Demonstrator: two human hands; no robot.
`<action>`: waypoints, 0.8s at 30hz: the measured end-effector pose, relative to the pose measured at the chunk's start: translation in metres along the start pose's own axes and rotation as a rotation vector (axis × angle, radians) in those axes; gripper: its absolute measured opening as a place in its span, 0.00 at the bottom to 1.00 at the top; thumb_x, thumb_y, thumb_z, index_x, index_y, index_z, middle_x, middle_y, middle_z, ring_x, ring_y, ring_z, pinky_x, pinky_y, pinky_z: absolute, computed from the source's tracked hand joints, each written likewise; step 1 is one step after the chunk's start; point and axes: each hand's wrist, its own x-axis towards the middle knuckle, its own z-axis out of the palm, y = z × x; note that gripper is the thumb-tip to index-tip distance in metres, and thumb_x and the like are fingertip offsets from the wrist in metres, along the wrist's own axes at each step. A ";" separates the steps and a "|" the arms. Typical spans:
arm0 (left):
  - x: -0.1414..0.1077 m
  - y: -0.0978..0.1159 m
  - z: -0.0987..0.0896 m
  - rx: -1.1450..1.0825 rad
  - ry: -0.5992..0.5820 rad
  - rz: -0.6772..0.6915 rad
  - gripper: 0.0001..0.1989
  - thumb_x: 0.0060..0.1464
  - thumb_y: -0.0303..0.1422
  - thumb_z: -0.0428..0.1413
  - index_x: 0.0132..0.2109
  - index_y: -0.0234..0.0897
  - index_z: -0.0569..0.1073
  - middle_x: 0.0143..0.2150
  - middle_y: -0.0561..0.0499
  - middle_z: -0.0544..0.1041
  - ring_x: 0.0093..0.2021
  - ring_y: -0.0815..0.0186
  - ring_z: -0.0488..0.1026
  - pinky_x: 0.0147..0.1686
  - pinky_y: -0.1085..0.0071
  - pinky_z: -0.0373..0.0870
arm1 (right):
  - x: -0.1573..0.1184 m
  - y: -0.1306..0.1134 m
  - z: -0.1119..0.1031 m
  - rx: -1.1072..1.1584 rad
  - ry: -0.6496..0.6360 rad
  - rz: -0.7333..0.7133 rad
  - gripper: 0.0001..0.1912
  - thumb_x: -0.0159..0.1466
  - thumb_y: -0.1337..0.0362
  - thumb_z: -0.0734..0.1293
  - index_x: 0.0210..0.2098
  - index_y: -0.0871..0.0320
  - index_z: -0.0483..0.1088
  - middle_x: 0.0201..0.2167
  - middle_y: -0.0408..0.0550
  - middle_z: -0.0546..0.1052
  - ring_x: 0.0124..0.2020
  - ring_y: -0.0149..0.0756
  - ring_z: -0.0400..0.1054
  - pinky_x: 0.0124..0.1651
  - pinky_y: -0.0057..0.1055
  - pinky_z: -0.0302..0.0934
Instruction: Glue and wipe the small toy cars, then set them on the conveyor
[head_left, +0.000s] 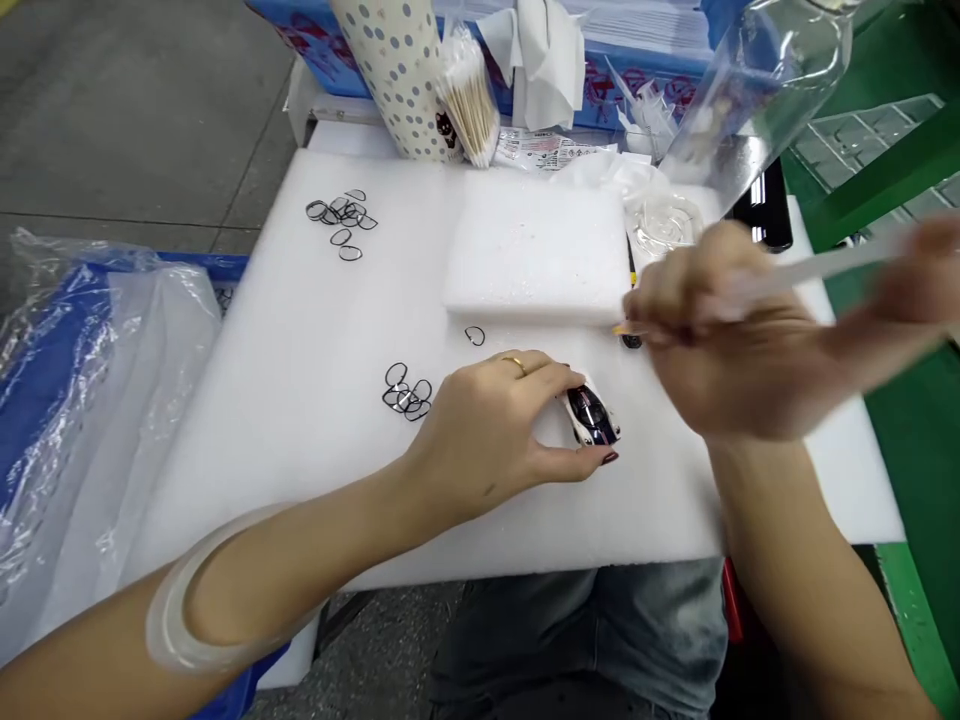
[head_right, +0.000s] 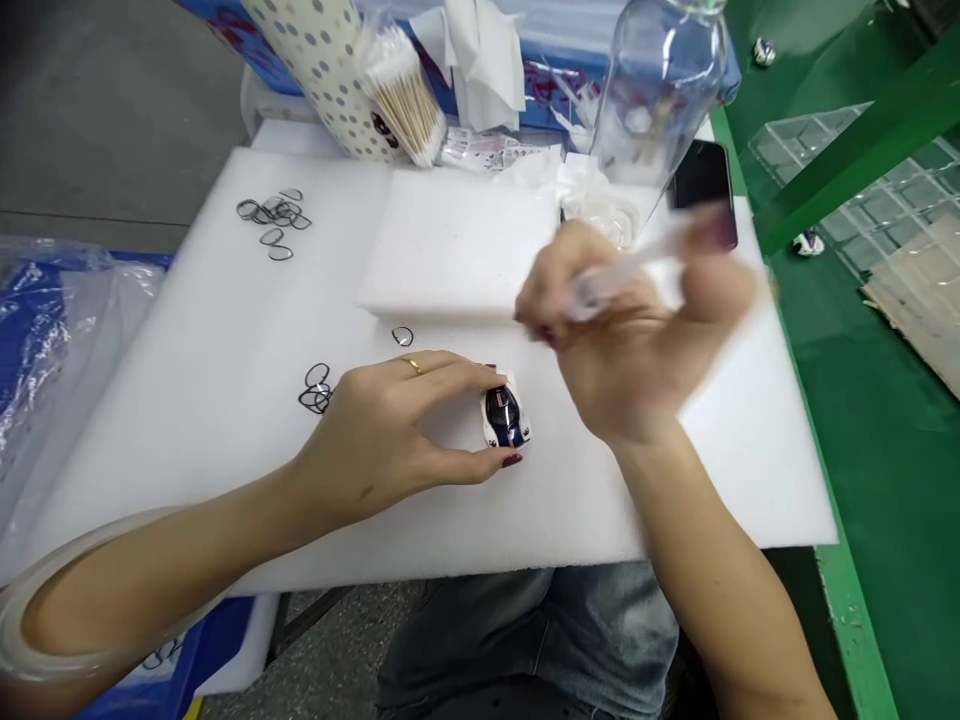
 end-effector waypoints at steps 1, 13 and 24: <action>0.000 -0.001 0.000 0.030 -0.045 -0.005 0.24 0.48 0.44 0.70 0.46 0.33 0.75 0.41 0.48 0.78 0.41 0.58 0.76 0.38 0.66 0.73 | 0.003 0.003 0.001 -0.037 0.019 -0.024 0.17 0.64 0.47 0.60 0.27 0.52 0.63 0.26 0.43 0.67 0.30 0.35 0.65 0.39 0.36 0.63; 0.004 -0.016 -0.028 -0.265 -0.100 -0.470 0.32 0.55 0.65 0.49 0.52 0.46 0.72 0.45 0.51 0.77 0.44 0.55 0.73 0.37 0.65 0.70 | -0.086 0.053 0.042 -1.227 0.312 -0.219 0.22 0.58 0.62 0.66 0.51 0.61 0.65 0.38 0.56 0.76 0.36 0.48 0.69 0.37 0.44 0.67; -0.006 -0.017 -0.014 -0.124 -0.106 -0.357 0.20 0.54 0.57 0.54 0.40 0.49 0.78 0.41 0.54 0.79 0.40 0.59 0.76 0.29 0.73 0.73 | -0.244 0.013 -0.166 -1.427 1.081 0.535 0.28 0.59 0.57 0.61 0.58 0.55 0.65 0.46 0.53 0.80 0.46 0.53 0.73 0.41 0.44 0.67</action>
